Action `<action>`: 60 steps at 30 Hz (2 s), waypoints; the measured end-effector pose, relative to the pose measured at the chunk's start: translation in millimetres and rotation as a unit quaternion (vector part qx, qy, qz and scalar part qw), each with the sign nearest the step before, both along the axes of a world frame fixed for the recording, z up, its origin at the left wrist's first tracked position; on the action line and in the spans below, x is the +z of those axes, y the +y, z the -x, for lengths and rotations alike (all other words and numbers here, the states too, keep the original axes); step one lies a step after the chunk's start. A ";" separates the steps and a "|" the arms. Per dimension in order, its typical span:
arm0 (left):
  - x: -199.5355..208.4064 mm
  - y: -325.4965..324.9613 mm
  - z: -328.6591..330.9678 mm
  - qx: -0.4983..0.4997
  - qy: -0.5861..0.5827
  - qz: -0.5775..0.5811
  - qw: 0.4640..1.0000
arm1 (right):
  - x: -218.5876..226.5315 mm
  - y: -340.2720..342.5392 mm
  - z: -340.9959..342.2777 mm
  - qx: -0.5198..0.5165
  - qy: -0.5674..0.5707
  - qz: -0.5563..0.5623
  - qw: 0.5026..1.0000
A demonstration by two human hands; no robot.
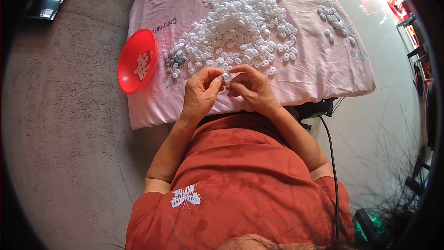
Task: The person assembles small plastic parts by hand, taking pieces from a pile and joining them together.
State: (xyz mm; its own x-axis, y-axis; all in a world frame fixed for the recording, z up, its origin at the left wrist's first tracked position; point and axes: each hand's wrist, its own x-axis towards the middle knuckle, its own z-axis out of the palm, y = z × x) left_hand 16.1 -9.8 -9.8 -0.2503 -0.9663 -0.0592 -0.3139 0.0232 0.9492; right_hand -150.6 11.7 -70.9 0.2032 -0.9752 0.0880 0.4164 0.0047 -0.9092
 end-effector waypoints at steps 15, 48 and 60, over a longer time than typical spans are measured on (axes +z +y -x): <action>-4.3 -1.0 -2.5 0.007 -0.030 0.032 0.999 | -0.6 0.6 0.1 0.000 0.013 0.017 1.000; -0.1 3.0 -3.0 -0.035 -0.018 0.019 0.999 | -1.0 -0.7 1.6 0.016 -0.027 0.001 1.000; 7.4 4.9 0.9 -0.039 -0.025 0.014 0.999 | -2.9 -1.6 2.1 0.025 -0.048 0.005 0.999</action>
